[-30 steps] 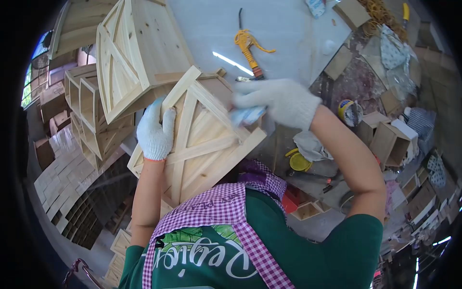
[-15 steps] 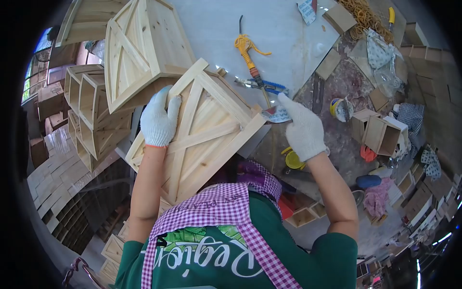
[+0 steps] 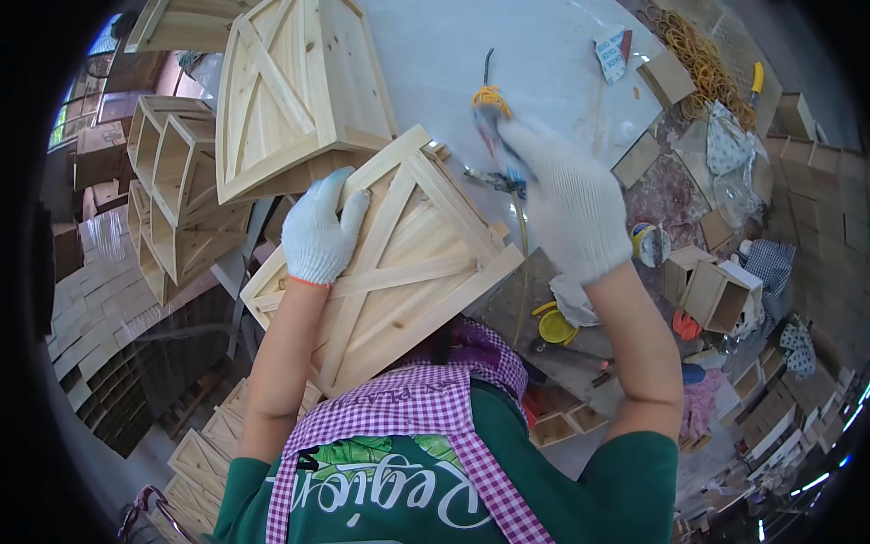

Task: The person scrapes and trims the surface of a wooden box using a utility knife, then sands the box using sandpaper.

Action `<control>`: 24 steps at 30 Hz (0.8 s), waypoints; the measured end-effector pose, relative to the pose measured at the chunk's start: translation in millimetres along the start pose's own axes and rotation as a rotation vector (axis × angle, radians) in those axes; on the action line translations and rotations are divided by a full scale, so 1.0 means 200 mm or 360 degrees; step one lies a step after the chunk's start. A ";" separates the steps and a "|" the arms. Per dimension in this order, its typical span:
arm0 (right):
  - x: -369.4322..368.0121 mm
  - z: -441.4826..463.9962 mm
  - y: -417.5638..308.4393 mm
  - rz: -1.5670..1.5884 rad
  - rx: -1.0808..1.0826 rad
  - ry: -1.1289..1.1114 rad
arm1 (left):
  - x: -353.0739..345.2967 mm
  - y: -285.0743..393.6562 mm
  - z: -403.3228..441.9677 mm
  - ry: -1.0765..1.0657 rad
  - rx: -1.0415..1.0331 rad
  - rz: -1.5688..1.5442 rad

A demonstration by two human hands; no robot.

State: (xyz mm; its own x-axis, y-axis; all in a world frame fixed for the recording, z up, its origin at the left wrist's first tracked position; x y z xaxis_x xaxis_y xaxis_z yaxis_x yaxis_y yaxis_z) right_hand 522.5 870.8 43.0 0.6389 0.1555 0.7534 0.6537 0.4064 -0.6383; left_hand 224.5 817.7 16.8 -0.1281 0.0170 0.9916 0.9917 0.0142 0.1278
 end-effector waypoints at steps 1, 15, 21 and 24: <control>-0.06 0.07 0.01 0.0268 -0.0224 -0.0051 | 0.00 0.00 0.00 0.0000 -0.0002 -0.0007; 0.21 0.10 -0.12 0.0181 0.0121 -0.1114 | 0.00 0.02 0.03 -0.0063 -0.0086 0.0039; -0.15 -0.08 -0.02 0.0492 0.0408 -0.0697 | 0.00 0.02 0.03 -0.0085 -0.0077 0.0074; -0.03 -0.15 -0.08 0.0341 0.0450 -0.1007 | 0.00 0.02 0.01 -0.0095 -0.0050 0.0070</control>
State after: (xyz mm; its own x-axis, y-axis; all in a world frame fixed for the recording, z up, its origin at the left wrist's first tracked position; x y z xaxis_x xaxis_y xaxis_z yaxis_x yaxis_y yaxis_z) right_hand 519.9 835.2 44.3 0.3281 0.7142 0.6183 0.3562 0.5127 -0.7812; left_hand 228.8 819.9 17.0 -0.0840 0.0768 0.9935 0.9961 -0.0192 0.0857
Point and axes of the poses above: each hand's wrist, its own z-axis towards the middle knuckle, its own x-axis out of the back of the hand, y = z × x, the point moved 2 cm from there along z, towards the middle knuckle, and after that the axes turned 11 degrees about z, right-handed, at the moved point
